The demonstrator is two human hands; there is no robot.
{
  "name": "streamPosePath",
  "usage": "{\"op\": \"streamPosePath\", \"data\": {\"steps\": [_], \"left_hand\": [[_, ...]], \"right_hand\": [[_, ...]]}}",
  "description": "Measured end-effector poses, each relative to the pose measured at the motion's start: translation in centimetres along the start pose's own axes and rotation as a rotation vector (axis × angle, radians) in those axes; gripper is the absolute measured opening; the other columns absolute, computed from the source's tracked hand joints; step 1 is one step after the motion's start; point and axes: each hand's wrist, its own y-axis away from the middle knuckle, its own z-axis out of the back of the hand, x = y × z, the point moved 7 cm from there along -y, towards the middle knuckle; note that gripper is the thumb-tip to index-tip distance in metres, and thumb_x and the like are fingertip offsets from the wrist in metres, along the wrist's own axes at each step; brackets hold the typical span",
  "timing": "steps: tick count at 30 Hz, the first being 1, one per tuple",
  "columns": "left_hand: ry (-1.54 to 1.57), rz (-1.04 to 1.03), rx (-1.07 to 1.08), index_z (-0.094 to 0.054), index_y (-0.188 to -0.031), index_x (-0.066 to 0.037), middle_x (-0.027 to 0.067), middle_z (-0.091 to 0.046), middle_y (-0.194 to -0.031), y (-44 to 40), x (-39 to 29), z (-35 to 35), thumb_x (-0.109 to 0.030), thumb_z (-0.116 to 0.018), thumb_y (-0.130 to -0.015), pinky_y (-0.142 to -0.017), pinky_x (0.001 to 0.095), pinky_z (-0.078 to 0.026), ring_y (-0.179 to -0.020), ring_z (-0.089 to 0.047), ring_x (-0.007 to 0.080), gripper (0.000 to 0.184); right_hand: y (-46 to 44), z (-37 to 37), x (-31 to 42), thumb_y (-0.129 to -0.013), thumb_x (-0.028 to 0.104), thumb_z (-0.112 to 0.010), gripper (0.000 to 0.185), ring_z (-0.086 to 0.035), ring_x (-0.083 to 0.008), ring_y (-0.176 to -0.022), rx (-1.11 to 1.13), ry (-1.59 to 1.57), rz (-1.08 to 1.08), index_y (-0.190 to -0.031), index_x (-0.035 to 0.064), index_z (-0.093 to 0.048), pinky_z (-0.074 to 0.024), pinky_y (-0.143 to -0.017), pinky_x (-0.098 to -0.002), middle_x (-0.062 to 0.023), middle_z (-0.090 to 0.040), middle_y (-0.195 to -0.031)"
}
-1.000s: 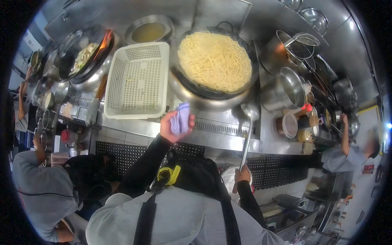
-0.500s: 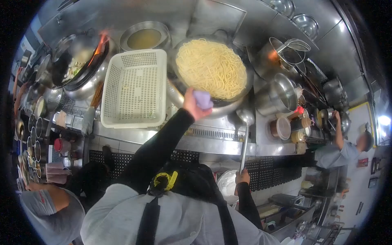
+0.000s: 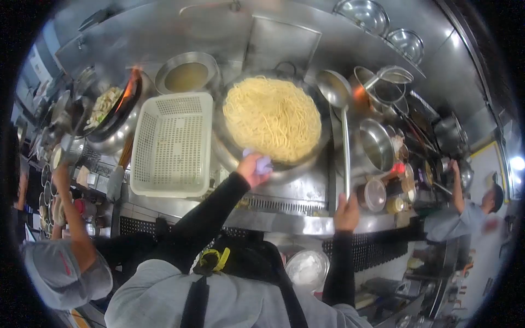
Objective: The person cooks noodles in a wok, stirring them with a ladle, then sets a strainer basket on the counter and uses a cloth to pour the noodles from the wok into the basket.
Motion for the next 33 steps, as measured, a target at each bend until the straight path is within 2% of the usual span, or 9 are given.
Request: {"op": "streamPosePath", "data": {"steps": [1, 2, 3, 10, 15, 23, 26, 29, 33], "left_hand": [[-0.007, 0.011, 0.007, -0.058, -0.103, -0.014, 0.0051, -0.063, -0.093, 1.3, -0.4, -0.8, -0.032, -0.058, -0.09, -0.064, 0.0349, -0.049, -0.079, -0.061, 0.0214, 0.023], [-0.012, 0.026, 0.011, -0.058, -0.104, -0.014, 0.0051, -0.063, -0.093, 2.8, -0.7, -1.7, -0.034, -0.059, -0.09, -0.063, 0.0347, -0.049, -0.078, -0.062, 0.0215, 0.024], [-0.028, 0.036, 0.006, -0.058, -0.103, -0.014, 0.005, -0.063, -0.092, 4.0, -1.0, -2.5, -0.04, -0.06, -0.089, -0.06, 0.0339, -0.047, -0.075, -0.063, 0.0221, 0.029], [-0.052, 0.076, -0.055, -0.056, -0.105, -0.014, 0.0054, -0.063, -0.086, 2.0, -0.5, -1.1, -0.029, -0.052, -0.09, -0.055, 0.0334, -0.045, -0.073, -0.063, 0.0228, 0.022], [-0.089, -0.025, -0.16, -0.054, -0.103, -0.014, 0.0048, -0.062, -0.085, 2.1, -0.8, -0.8, -0.024, -0.05, -0.09, -0.05, 0.0314, -0.041, -0.065, -0.06, 0.0211, 0.017], [0.002, -0.109, -0.087, -0.056, -0.095, -0.012, 0.0064, -0.062, -0.08, 0.6, -0.1, -0.2, -0.02, -0.053, -0.086, -0.038, 0.0296, -0.035, -0.059, -0.058, 0.0177, 0.013], [0.051, -0.124, 0.003, -0.054, -0.095, -0.015, 0.0052, -0.062, -0.081, 1.1, 0.2, -0.7, -0.017, -0.052, -0.086, -0.043, 0.0296, -0.034, -0.061, -0.056, 0.017, 0.009], [0.131, -0.112, -0.037, -0.053, -0.099, -0.014, 0.0044, -0.062, -0.086, 2.0, 1.4, -1.2, -0.014, -0.051, -0.086, -0.046, 0.03, -0.038, -0.068, -0.06, 0.0167, 0.013], [0.168, -0.107, 0.009, -0.051, -0.103, -0.011, 0.0057, -0.061, -0.09, 4.5, 1.7, -1.8, -0.009, -0.051, -0.086, -0.051, 0.0294, -0.047, -0.075, -0.063, 0.0177, 0.017]], "right_hand": [[-3.9, -0.1, 1.5, -0.095, 0.044, -0.053, 0.041, -0.062, -0.042, -0.075, 0.036, 0.099, 0.003, -0.117, 0.0109, -0.059, -0.0473, -0.064, -0.0473, -0.0223, -0.064, -0.082], [-7.7, -0.4, 2.8, -0.094, 0.045, -0.051, 0.041, -0.063, -0.0435, -0.082, -0.119, 0.203, 0.19, -0.118, 0.0134, -0.058, -0.0483, -0.067, -0.0516, -0.0232, -0.066, -0.088], [-11.6, -0.8, 4.6, -0.094, 0.046, -0.05, 0.041, -0.063, -0.0443, -0.085, 0.018, 0.297, 0.05, -0.12, 0.015, -0.057, -0.0481, -0.07, -0.0542, -0.0238, -0.066, -0.092], [-28.4, -4.7, 14.5, -0.093, 0.043, -0.049, 0.037, -0.065, -0.0383, -0.093, 0.126, 0.593, 0.365, -0.107, 0.0106, -0.059, -0.0509, -0.08, -0.0499, -0.0205, -0.068, -0.097], [-29.8, -5.7, 17.4, -0.091, 0.034, -0.056, 0.031, -0.067, -0.0341, -0.094, 0.15, 0.848, 0.615, -0.111, 0.01, -0.06, -0.0536, -0.079, -0.0464, -0.0154, -0.068, -0.094], [-27.7, -2.2, 21.9, -0.089, 0.031, -0.06, 0.028, -0.068, -0.0335, -0.09, 0.193, 1.002, 0.623, -0.102, 0.0072, -0.059, -0.0545, -0.077, -0.0462, -0.0164, -0.068, -0.092], [-27.9, -0.9, 22.8, -0.085, 0.031, -0.065, 0.031, -0.067, -0.0354, -0.093, 0.2, 1.02, 0.598, -0.106, 0.0093, -0.059, -0.0533, -0.079, -0.0465, -0.017, -0.068, -0.095], [-27.4, 0.7, 23.8, -0.077, 0.026, -0.076, 0.039, -0.066, -0.0358, -0.096, 0.268, 1.068, 0.542, -0.109, 0.0119, -0.06, -0.0529, -0.083, -0.0454, -0.0171, -0.068, -0.1], [-27.1, 1.6, 25.1, -0.079, 0.022, -0.071, 0.031, -0.065, -0.0358, -0.096, 0.24, 1.052, 0.619, -0.107, 0.0118, -0.062, -0.0528, -0.083, -0.0457, -0.0165, -0.067, -0.1]]}}
